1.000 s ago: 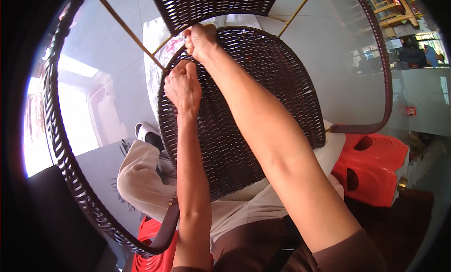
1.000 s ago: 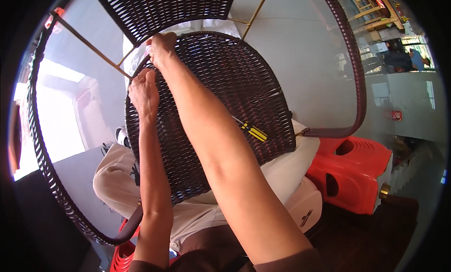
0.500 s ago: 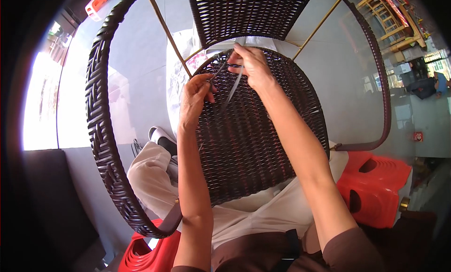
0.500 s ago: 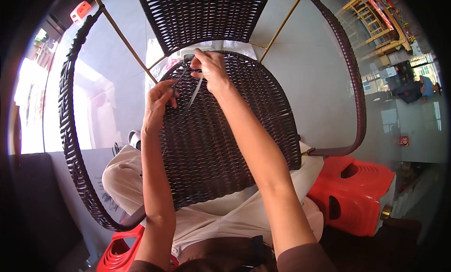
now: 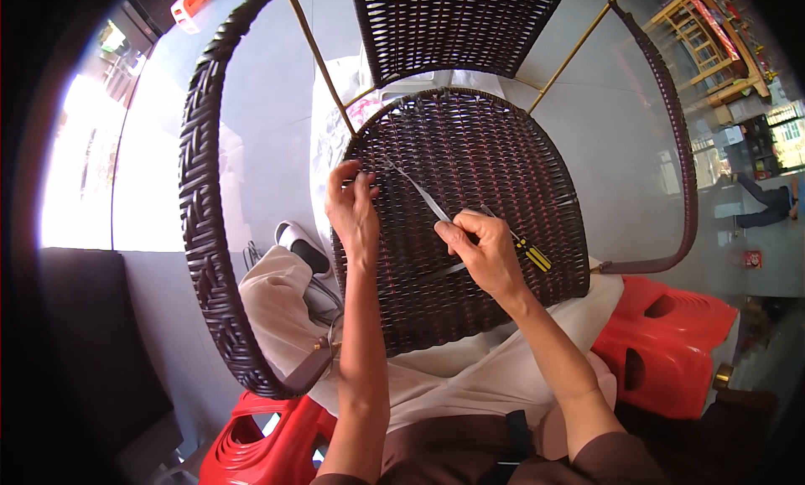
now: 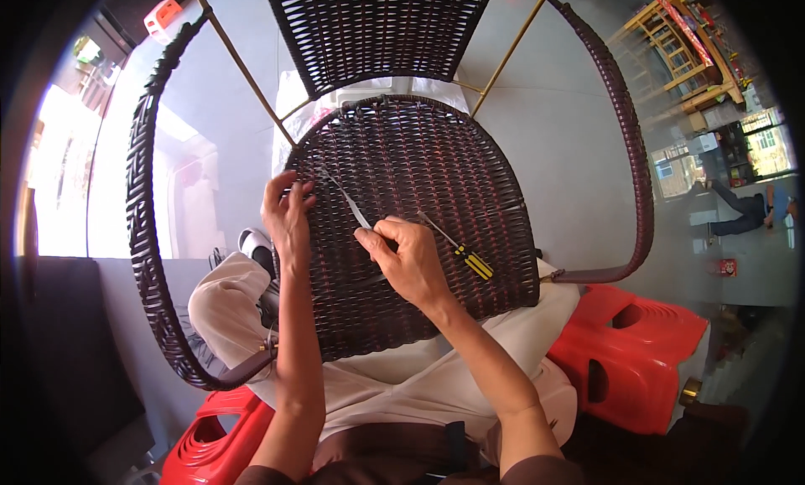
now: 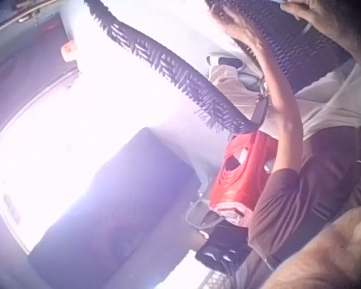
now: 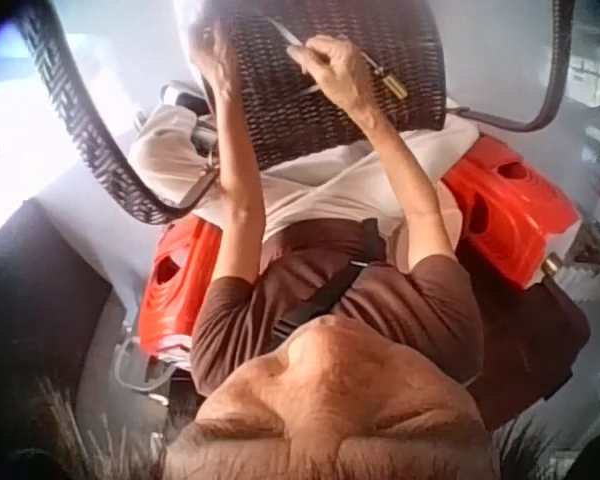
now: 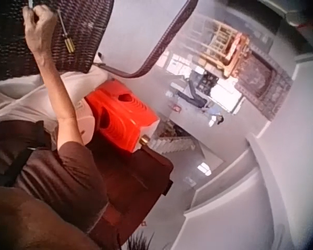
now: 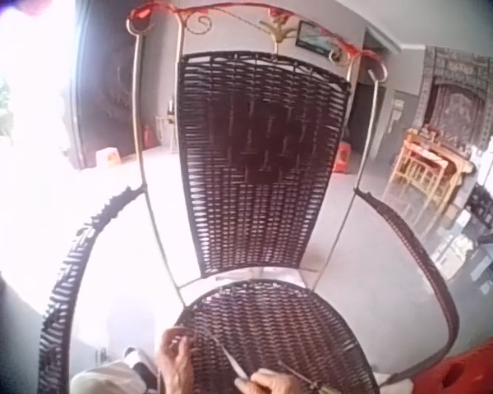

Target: The person weaves dark plastic strips into the frame of a brown wicker-style chair, using a yellow-handled screwdriver to pry the existing material and tuck the ends into the weave.

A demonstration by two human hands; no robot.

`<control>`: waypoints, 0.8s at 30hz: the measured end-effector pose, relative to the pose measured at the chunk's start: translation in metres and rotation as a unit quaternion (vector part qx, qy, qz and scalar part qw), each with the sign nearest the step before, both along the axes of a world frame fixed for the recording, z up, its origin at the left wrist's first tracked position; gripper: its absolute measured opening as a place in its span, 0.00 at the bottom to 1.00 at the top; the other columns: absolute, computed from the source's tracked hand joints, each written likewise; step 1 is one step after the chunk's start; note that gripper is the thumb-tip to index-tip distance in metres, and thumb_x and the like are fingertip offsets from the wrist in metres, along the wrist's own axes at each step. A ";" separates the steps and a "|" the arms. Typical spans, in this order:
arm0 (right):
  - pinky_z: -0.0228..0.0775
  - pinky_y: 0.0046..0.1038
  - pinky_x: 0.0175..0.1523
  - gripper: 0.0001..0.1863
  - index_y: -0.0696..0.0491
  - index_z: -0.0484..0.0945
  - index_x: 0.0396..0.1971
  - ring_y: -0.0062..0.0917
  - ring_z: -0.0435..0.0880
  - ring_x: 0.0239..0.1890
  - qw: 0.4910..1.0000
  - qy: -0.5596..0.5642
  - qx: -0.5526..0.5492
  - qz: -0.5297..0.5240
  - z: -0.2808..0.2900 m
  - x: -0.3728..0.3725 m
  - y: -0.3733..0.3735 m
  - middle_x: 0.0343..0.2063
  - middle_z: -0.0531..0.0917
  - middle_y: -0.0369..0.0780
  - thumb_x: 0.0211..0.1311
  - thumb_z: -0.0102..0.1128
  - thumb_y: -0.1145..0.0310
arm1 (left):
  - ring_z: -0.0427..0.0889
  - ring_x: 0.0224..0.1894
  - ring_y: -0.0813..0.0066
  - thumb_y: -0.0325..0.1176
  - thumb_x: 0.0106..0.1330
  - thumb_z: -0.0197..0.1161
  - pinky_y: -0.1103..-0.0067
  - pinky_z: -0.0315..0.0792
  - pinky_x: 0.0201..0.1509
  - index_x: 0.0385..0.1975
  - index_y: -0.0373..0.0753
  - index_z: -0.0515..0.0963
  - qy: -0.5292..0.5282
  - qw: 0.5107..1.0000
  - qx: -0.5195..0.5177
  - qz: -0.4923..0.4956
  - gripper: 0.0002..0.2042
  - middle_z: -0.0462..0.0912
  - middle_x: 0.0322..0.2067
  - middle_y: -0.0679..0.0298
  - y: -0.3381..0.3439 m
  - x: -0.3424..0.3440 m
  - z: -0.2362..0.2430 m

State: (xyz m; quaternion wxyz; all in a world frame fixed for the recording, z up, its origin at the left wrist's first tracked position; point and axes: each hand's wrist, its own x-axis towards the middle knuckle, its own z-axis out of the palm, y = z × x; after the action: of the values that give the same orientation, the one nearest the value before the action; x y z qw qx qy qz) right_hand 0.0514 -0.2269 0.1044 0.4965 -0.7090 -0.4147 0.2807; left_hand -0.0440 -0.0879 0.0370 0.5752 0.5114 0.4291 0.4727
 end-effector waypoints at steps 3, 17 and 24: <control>0.63 0.19 0.29 0.12 0.60 0.72 0.14 0.17 0.71 0.28 0.989 0.016 0.146 -0.035 0.000 0.002 0.008 0.26 0.72 0.36 0.53 0.60 0.72 | 0.78 0.32 0.76 0.29 0.64 0.50 0.83 0.74 0.35 0.37 0.31 0.72 -0.004 0.999 -0.032 -0.013 0.09 0.76 0.31 0.61 -0.011 -0.011 -0.002; 0.55 0.23 0.32 0.19 0.56 0.65 0.10 0.20 0.61 0.23 0.974 0.167 0.150 0.035 -0.031 -0.048 0.010 0.12 0.64 0.34 0.59 0.51 0.65 | 0.81 0.24 0.63 0.35 0.57 0.53 0.72 0.72 0.26 0.22 0.32 0.76 0.333 0.926 -0.047 -0.171 0.11 0.80 0.23 0.55 0.054 0.033 0.018; 0.54 0.22 0.31 0.21 0.55 0.65 0.09 0.19 0.61 0.22 0.970 0.164 0.179 0.028 -0.041 -0.046 0.004 0.11 0.64 0.34 0.59 0.52 0.63 | 0.69 0.50 0.64 0.27 0.57 0.49 0.70 0.60 0.54 0.39 0.43 0.77 0.466 0.801 0.365 -0.092 0.12 0.73 0.47 0.63 0.033 0.022 0.006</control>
State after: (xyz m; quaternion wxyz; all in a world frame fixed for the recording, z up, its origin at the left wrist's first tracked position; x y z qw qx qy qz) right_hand 0.0051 -0.2227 0.0634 0.6684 -0.5409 -0.3909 0.3284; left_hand -0.0223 -0.0553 0.0433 0.1170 0.8791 0.3923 0.2439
